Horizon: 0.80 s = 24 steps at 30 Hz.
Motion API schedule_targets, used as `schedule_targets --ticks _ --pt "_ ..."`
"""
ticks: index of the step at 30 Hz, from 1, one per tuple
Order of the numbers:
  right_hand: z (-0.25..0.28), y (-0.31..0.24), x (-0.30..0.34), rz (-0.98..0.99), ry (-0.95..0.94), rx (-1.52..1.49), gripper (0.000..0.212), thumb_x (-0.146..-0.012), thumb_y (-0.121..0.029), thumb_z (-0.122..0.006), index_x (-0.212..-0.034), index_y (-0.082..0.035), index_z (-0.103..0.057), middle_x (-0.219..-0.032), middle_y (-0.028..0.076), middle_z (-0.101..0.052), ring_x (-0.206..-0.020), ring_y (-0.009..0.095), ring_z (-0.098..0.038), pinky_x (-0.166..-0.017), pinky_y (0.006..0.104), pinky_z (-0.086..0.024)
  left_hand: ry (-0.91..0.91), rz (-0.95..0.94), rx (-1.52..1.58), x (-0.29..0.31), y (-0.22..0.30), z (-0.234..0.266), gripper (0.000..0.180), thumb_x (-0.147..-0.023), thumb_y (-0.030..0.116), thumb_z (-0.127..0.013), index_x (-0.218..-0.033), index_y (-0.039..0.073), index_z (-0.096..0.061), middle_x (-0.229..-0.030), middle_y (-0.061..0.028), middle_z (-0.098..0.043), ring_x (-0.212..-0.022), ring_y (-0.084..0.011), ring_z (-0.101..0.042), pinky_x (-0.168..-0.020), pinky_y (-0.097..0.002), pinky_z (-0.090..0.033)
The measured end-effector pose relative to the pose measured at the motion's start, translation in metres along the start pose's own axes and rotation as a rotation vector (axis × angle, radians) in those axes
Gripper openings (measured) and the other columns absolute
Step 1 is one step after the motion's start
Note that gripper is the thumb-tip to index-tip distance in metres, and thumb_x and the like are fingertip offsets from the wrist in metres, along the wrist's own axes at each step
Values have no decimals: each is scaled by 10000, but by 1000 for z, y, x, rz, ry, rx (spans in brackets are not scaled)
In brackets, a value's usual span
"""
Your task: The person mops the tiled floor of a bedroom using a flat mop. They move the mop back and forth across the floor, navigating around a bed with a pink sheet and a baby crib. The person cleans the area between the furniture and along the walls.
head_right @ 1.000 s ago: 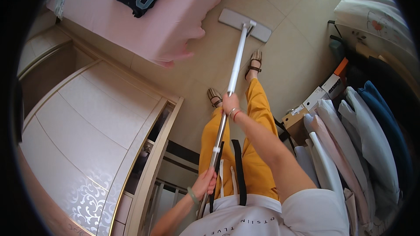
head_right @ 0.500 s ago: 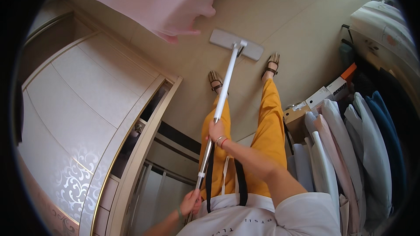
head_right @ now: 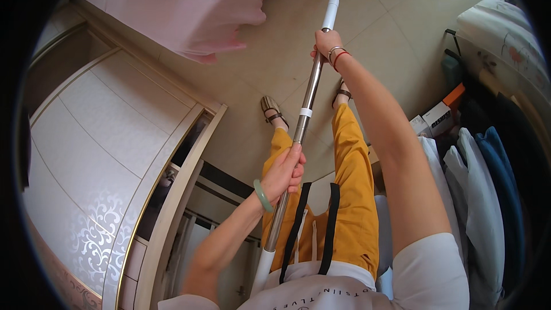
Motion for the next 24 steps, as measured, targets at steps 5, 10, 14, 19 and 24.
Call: schedule_targets --ticks 5,10,14,19,24 --pt "-41 71 50 5 -59 16 193 -824 -154 -416 -733 13 -451 -543 117 -517 -390 244 -565 -322 347 -438 46 115 49 40 -66 41 361 -933 461 -361 -810 122 -381 -554 57 -292 -418 -39 -245 -361 -189 -220" --pt "-99 178 153 -96 -130 -15 240 -855 -182 -435 -727 21 -428 -548 113 -494 -359 251 -538 -325 355 -436 96 245 133 129 -161 94 364 -928 467 -372 -801 127 -389 -549 57 -291 -417 -42 -247 -360 -194 -217" --pt "-144 257 247 -254 -190 -26 265 -871 -211 -447 -755 28 -457 -566 122 -523 -420 279 -583 -364 358 -475 169 376 216 206 -230 120 365 -934 464 -354 -808 125 -399 -546 38 -299 -427 -56 -242 -377 -207 -210" --pt "-166 300 307 -339 -278 84 232 -874 -185 -450 -806 35 -419 -565 128 -522 -409 276 -580 -350 359 -460 158 414 180 245 -281 141 413 -930 494 -317 -795 109 -379 -534 20 -308 -404 -81 -273 -371 -247 -263" --pt "-156 296 284 -282 -357 -20 233 -873 -186 -447 -779 18 -388 -558 116 -508 -395 263 -571 -340 355 -454 188 446 222 230 -251 120 405 -942 462 -320 -789 97 -404 -528 12 -310 -394 -75 -252 -362 -224 -223"
Point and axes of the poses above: each hand's wrist, its own x-axis away from the middle knuckle, its own z-axis out of the back of the hand, y = z × x, the point moved 6 cm from there along -x, towards the middle knuckle
